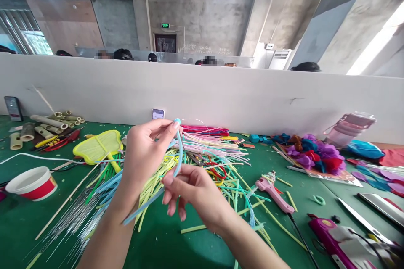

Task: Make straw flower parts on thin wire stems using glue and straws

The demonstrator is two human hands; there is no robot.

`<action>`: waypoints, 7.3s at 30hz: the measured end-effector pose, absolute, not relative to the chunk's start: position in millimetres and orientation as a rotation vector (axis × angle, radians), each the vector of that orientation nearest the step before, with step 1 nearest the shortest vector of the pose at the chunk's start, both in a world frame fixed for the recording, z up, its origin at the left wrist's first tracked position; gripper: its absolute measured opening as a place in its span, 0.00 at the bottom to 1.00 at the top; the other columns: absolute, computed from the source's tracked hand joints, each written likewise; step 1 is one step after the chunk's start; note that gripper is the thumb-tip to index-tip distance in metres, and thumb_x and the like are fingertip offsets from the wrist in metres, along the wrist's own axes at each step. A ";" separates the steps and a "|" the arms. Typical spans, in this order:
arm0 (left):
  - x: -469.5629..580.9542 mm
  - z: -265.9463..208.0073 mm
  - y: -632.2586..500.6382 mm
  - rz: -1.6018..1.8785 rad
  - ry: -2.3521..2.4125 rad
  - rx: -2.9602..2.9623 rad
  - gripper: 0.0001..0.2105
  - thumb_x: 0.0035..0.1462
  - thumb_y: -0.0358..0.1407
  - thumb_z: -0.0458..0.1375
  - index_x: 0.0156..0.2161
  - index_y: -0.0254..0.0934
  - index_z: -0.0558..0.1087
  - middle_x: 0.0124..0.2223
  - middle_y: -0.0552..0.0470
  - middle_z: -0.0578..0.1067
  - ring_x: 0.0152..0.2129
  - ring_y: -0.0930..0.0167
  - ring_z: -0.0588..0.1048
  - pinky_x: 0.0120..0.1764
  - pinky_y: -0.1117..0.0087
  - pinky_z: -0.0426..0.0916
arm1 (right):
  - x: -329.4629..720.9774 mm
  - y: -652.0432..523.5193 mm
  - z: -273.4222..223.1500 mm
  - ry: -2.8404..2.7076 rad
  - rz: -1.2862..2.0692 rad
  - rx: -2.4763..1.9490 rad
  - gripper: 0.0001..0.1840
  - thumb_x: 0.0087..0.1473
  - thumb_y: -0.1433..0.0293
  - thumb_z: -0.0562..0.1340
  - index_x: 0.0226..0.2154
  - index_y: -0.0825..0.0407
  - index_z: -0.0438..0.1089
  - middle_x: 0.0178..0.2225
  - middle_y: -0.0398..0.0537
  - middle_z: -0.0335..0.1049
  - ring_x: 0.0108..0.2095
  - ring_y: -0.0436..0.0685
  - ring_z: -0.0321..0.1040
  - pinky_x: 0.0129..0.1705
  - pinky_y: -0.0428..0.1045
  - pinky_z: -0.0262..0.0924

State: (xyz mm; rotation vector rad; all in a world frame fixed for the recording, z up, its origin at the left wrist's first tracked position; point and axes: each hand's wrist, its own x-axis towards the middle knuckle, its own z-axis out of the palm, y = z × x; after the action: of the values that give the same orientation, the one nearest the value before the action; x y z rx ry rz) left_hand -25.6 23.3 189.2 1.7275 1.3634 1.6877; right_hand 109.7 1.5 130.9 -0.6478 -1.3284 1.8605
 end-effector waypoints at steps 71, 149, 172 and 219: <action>-34.2 194.8 -3.6 1.079 0.297 2.181 0.07 0.59 0.40 0.65 0.43 0.45 0.83 0.38 0.50 0.82 0.36 0.67 0.80 0.49 0.62 0.72 | 196.1 -5.1 177.5 -1.397 0.336 -0.708 0.12 0.58 0.71 0.68 0.44 0.41 0.80 0.43 0.40 0.82 0.41 0.53 0.80 0.41 0.46 0.77; 1.7 154.0 49.3 1.553 0.333 1.853 0.10 0.59 0.31 0.64 0.44 0.48 0.83 0.42 0.49 0.79 0.42 0.68 0.78 0.43 0.69 0.75 | 160.5 26.4 150.5 -1.154 1.292 -0.540 0.11 0.52 0.61 0.72 0.25 0.49 0.77 0.27 0.42 0.76 0.32 0.51 0.70 0.42 0.48 0.65; -17.3 161.7 69.8 1.444 0.846 1.412 0.16 0.51 0.46 0.70 0.35 0.33 0.80 0.28 0.52 0.75 0.27 0.74 0.71 0.35 0.73 0.68 | 210.9 44.5 160.7 -1.506 0.937 -0.493 0.23 0.58 0.61 0.67 0.56 0.43 0.72 0.42 0.48 0.77 0.43 0.56 0.73 0.48 0.53 0.67; -9.3 181.1 12.2 1.197 0.816 1.981 0.01 0.56 0.33 0.67 0.34 0.41 0.80 0.33 0.55 0.79 0.32 0.72 0.76 0.39 0.73 0.70 | 233.9 18.4 189.4 -0.987 0.892 -0.794 0.22 0.44 0.62 0.76 0.42 0.52 0.78 0.25 0.42 0.77 0.25 0.49 0.77 0.26 0.39 0.73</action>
State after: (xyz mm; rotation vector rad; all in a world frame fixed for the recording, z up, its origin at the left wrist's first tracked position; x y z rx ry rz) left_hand -9.3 12.2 181.1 1.9806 0.8157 1.1968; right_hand 233.9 18.4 189.4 -0.7945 -0.9870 0.8923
